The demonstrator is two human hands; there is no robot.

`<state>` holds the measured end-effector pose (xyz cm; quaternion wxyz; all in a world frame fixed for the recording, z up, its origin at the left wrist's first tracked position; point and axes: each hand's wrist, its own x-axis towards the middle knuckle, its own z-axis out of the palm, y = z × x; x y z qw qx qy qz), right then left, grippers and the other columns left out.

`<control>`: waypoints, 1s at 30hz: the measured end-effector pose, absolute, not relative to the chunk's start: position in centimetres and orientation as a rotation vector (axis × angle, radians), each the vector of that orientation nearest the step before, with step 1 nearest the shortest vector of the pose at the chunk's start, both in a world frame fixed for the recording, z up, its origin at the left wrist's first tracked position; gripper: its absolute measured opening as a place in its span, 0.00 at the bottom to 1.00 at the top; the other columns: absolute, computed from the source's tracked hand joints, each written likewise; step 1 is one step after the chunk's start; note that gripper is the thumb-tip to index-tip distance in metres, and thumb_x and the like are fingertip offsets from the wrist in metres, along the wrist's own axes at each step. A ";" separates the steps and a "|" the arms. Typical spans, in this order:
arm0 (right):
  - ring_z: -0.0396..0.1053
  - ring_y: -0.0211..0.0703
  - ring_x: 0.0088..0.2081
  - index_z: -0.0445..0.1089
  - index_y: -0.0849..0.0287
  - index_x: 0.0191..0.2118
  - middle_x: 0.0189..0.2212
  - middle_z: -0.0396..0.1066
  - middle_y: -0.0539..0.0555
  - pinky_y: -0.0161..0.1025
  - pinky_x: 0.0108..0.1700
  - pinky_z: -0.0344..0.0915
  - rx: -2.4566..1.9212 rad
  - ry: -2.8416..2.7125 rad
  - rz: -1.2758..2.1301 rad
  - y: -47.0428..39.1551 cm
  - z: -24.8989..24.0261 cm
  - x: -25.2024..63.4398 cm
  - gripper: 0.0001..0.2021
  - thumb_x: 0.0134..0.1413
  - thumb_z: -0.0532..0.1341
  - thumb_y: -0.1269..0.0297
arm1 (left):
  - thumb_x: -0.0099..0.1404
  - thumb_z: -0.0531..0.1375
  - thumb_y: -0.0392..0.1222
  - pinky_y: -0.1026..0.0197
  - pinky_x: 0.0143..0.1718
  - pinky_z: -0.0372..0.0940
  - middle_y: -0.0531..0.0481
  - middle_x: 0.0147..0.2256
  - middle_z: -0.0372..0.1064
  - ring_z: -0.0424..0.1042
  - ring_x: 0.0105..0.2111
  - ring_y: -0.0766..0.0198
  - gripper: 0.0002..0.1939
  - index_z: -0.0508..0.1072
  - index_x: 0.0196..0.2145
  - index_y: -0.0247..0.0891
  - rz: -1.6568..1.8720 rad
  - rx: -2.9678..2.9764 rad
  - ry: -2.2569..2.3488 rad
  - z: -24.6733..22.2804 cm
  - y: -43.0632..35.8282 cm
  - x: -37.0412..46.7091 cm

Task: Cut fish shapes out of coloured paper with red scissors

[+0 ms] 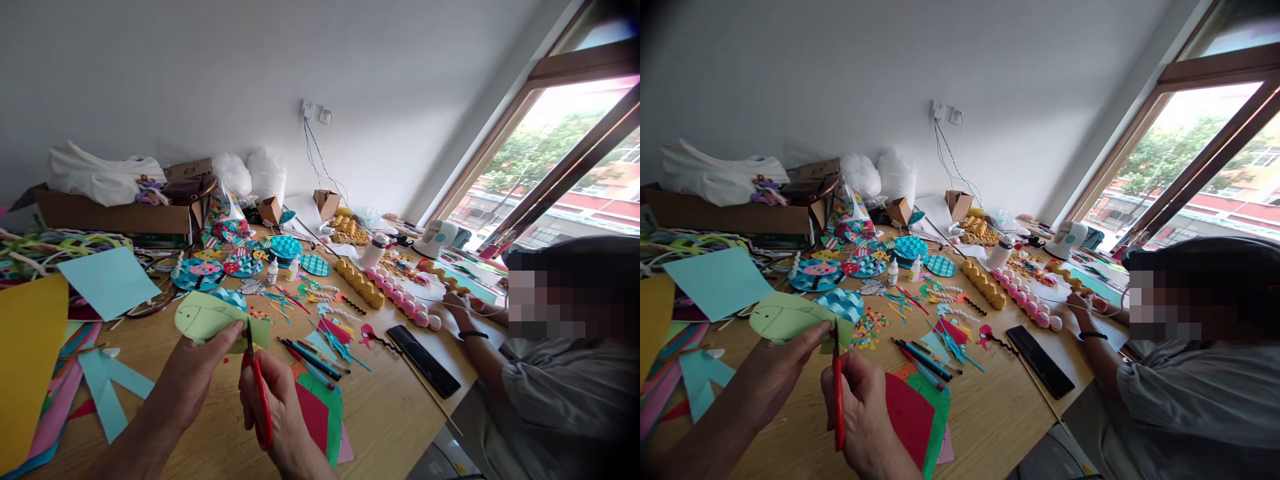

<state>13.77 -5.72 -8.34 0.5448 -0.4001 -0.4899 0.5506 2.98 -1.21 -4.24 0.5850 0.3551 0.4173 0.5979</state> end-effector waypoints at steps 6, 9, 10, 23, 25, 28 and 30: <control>0.49 0.28 0.15 0.57 0.58 0.21 0.15 0.51 0.42 0.27 0.15 0.47 -1.010 -1.183 1.323 -5.9 -8.0 14.1 0.29 0.47 0.59 0.34 | 0.48 0.69 0.45 0.58 0.40 0.65 0.54 0.29 0.77 0.72 0.34 0.58 0.10 0.78 0.29 0.40 1.318 1.005 0.987 -4.3 -1.0 2.1; 0.48 0.28 0.14 0.56 0.57 0.21 0.14 0.50 0.42 0.27 0.14 0.48 -1.037 -1.189 1.320 -6.0 -8.1 14.2 0.28 0.49 0.59 0.35 | 0.50 0.68 0.46 0.57 0.40 0.66 0.52 0.30 0.78 0.72 0.34 0.56 0.09 0.78 0.29 0.41 1.283 1.083 0.985 -4.3 -0.8 1.8; 0.48 0.28 0.14 0.56 0.57 0.21 0.14 0.50 0.42 0.27 0.15 0.48 -1.042 -1.197 1.319 -6.0 -8.2 14.2 0.28 0.49 0.59 0.36 | 0.50 0.67 0.46 0.57 0.40 0.66 0.51 0.31 0.78 0.72 0.35 0.56 0.09 0.78 0.29 0.41 1.267 1.106 0.986 -4.3 -0.7 1.7; 0.52 0.30 0.15 0.59 0.58 0.23 0.15 0.55 0.43 0.28 0.16 0.51 -1.050 -1.270 1.353 -6.0 -8.1 14.5 0.28 0.49 0.57 0.34 | 0.55 0.63 0.47 0.58 0.40 0.67 0.50 0.30 0.78 0.73 0.37 0.54 0.08 0.78 0.29 0.41 1.084 1.391 1.035 -3.5 -0.4 0.2; 0.52 0.30 0.15 0.59 0.58 0.24 0.15 0.54 0.43 0.28 0.17 0.51 -1.030 -1.284 1.349 -6.0 -8.1 14.6 0.29 0.49 0.57 0.33 | 0.56 0.63 0.46 0.58 0.41 0.66 0.50 0.32 0.78 0.73 0.37 0.55 0.07 0.78 0.30 0.41 1.078 1.386 1.032 -3.4 -0.5 0.2; 0.52 0.30 0.16 0.59 0.58 0.24 0.16 0.53 0.43 0.28 0.17 0.51 -1.031 -1.307 1.339 -6.1 -8.2 14.6 0.27 0.51 0.57 0.35 | 0.55 0.64 0.45 0.58 0.42 0.66 0.50 0.33 0.78 0.73 0.37 0.54 0.07 0.78 0.32 0.41 1.079 1.378 1.025 -3.2 -0.5 0.3; 0.52 0.30 0.16 0.59 0.58 0.24 0.16 0.53 0.43 0.28 0.17 0.50 -1.031 -1.307 1.337 -6.2 -8.3 14.7 0.27 0.52 0.57 0.36 | 0.54 0.65 0.45 0.57 0.41 0.67 0.50 0.33 0.78 0.73 0.37 0.54 0.08 0.78 0.32 0.41 1.093 1.363 1.014 -3.2 -0.5 0.3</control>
